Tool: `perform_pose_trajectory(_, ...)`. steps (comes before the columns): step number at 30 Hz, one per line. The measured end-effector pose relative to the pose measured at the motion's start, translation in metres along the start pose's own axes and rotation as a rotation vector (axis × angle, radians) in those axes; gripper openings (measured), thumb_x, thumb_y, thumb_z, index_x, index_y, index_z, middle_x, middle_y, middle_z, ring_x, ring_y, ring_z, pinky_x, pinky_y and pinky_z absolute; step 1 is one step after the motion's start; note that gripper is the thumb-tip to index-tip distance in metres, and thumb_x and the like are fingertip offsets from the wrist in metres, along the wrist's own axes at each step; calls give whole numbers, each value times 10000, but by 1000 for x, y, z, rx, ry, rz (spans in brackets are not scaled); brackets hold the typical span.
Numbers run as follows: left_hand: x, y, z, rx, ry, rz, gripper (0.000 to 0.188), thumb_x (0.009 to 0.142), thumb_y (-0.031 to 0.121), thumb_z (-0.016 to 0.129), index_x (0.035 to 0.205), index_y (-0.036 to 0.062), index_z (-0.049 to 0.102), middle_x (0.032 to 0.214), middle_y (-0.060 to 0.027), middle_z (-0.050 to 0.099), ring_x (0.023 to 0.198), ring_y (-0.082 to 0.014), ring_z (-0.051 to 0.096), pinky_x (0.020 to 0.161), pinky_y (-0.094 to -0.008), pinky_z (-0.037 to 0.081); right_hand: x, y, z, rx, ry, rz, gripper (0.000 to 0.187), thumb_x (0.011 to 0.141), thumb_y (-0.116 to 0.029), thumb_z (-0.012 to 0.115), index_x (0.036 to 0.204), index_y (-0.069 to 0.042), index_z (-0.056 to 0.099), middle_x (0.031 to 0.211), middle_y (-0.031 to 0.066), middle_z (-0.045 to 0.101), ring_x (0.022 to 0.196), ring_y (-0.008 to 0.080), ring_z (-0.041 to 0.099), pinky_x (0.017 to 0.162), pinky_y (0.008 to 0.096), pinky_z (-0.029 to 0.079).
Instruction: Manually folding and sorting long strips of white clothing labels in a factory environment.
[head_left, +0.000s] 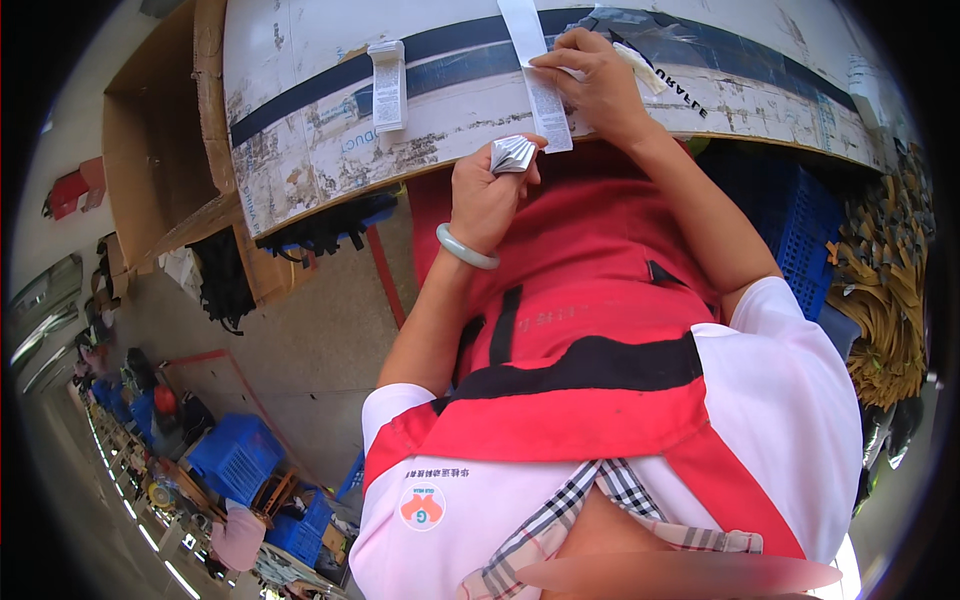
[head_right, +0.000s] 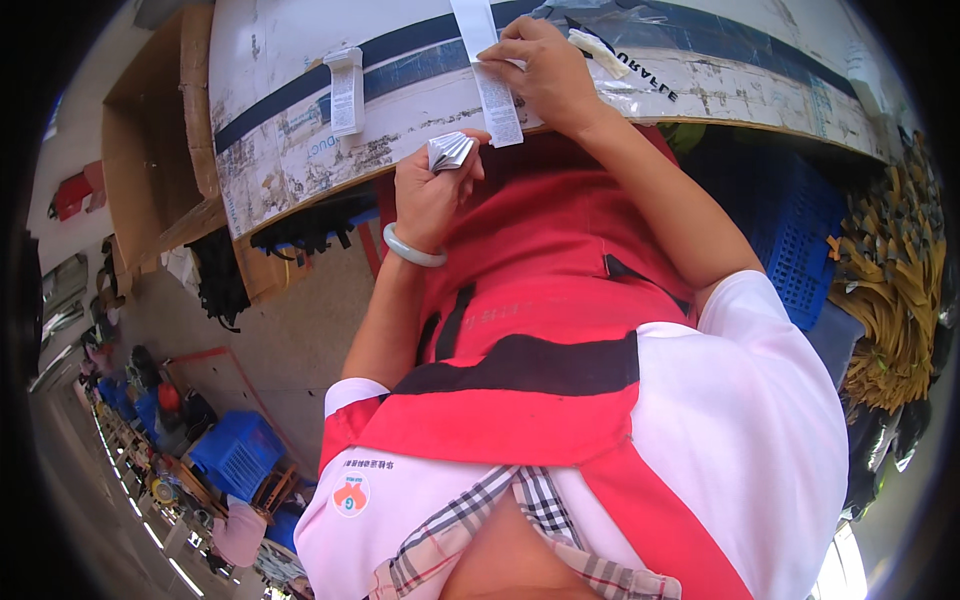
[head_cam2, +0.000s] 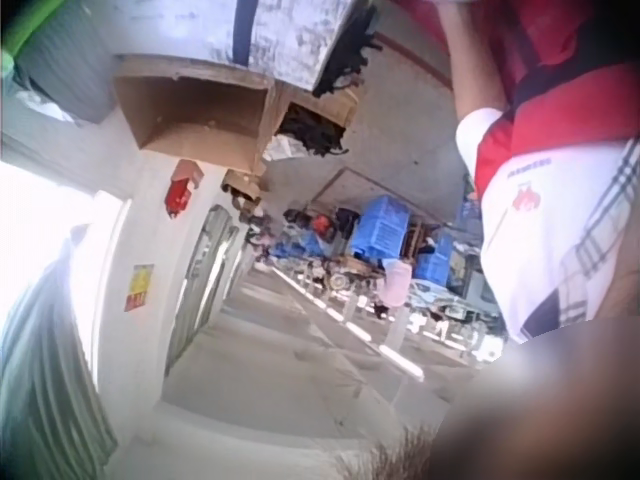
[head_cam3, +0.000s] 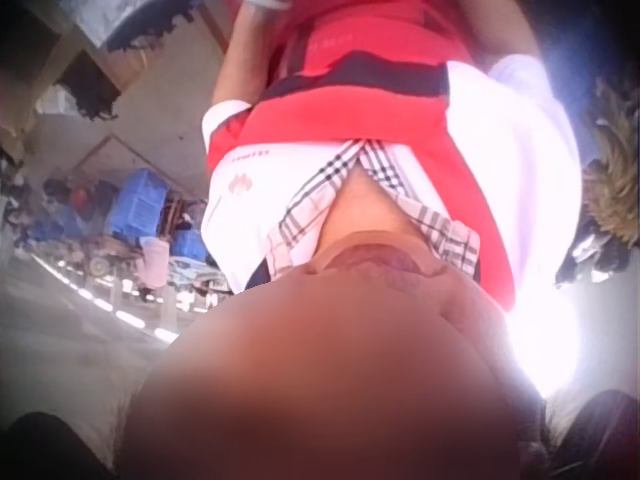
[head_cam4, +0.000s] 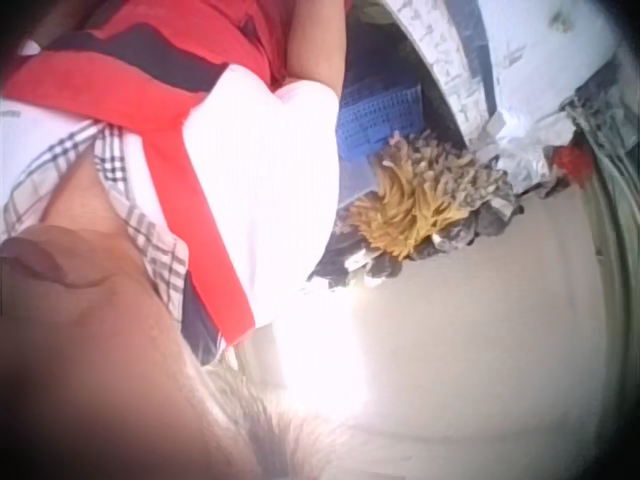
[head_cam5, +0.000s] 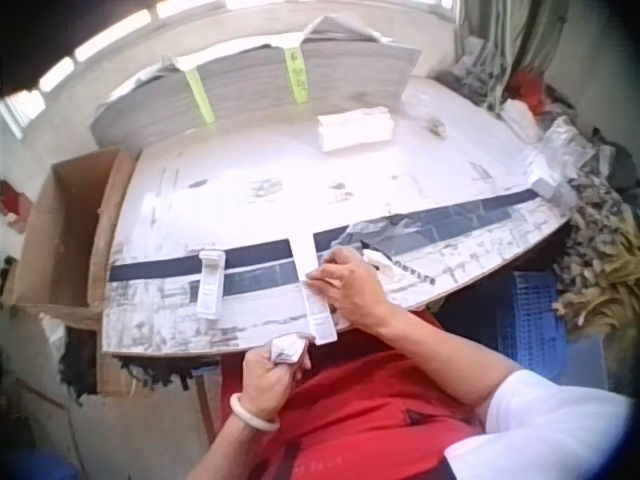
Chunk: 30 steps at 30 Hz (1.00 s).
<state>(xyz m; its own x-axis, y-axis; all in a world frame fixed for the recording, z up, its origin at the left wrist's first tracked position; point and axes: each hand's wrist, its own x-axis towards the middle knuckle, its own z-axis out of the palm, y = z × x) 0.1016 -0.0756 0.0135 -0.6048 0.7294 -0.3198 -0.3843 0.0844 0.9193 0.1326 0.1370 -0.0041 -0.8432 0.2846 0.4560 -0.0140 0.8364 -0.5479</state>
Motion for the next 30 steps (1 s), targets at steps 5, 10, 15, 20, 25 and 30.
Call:
perform_pose_trajectory(5,24,22,-6,577,368,871,199,851,37,653,1045,13,687,805,-31,676,729,-111,624,657,-241,500,2,-43,-34,354,-223,154,142,852,-157,709,981,-114,750,919,23,595,781,152,567,705,259,466)
perform_pose_trajectory(10,18,23,-14,239,197,578,173,840,45,724,1009,16,700,737,12,635,623,-41,553,536,-174,422,1,-60,-46,531,-263,128,150,876,-161,697,979,-55,725,889,36,646,770,126,590,680,267,487)
perform_pose_trajectory(15,7,27,-6,78,170,380,147,851,54,722,988,8,698,663,6,609,530,-36,505,454,-179,370,-4,-56,-45,449,-259,-12,171,874,-173,700,988,-46,716,892,68,689,780,147,636,718,266,506)
perform_pose_trajectory(20,4,28,-5,63,163,402,140,850,66,731,976,14,700,640,0,602,517,-40,507,441,-181,362,-7,-57,-46,613,-379,172,207,885,-189,693,993,-13,706,879,61,683,796,122,631,744,255,511)
perform_pose_trajectory(25,4,24,-6,16,161,381,140,851,72,732,972,10,698,635,1,598,508,-42,501,439,-182,362,-8,-59,-48,617,-440,222,175,900,-143,668,1006,-6,693,929,39,670,866,102,611,815,247,496)
perform_pose_trajectory(30,3,21,-5,-18,150,342,123,843,51,732,958,19,699,634,9,594,501,-37,489,434,-180,345,-11,-59,-47,603,-434,200,171,903,-147,666,995,-3,685,918,31,665,860,99,609,816,254,496)
